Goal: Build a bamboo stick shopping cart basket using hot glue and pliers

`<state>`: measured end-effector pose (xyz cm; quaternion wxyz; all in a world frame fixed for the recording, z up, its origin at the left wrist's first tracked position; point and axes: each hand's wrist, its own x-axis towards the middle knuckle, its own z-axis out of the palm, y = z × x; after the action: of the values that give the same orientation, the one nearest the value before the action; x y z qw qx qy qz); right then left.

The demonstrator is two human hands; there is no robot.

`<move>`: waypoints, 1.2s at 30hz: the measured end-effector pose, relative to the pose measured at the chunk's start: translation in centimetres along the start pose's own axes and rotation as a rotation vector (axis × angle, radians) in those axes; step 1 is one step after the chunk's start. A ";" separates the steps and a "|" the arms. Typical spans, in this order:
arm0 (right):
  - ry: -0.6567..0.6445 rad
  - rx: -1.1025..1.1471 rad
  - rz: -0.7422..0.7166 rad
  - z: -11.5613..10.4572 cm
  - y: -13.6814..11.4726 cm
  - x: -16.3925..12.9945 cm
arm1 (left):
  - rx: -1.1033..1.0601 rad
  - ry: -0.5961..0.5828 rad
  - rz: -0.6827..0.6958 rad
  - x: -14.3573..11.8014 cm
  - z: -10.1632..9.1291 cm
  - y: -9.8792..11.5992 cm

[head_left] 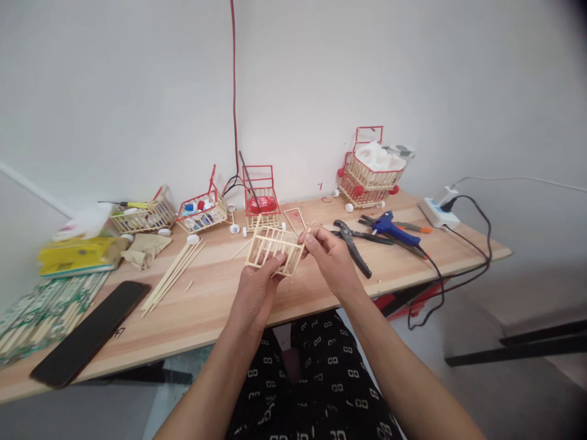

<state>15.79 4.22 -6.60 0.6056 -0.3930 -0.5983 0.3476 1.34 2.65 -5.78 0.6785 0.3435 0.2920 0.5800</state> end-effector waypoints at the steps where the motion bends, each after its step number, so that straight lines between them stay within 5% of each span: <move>1: 0.003 -0.002 0.002 0.0 0.0 0.0 | -0.001 -0.004 -0.006 0.0 0.0 0.0; 36: 0.014 -0.004 0.015 -0.2 0.5 -0.2 | -0.073 0.061 -0.095 -0.6 -0.3 0.3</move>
<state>16.00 4.28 -7.09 0.6065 -0.4012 -0.5915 0.3483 0.86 2.14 -5.75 0.7081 0.2865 0.3071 0.5676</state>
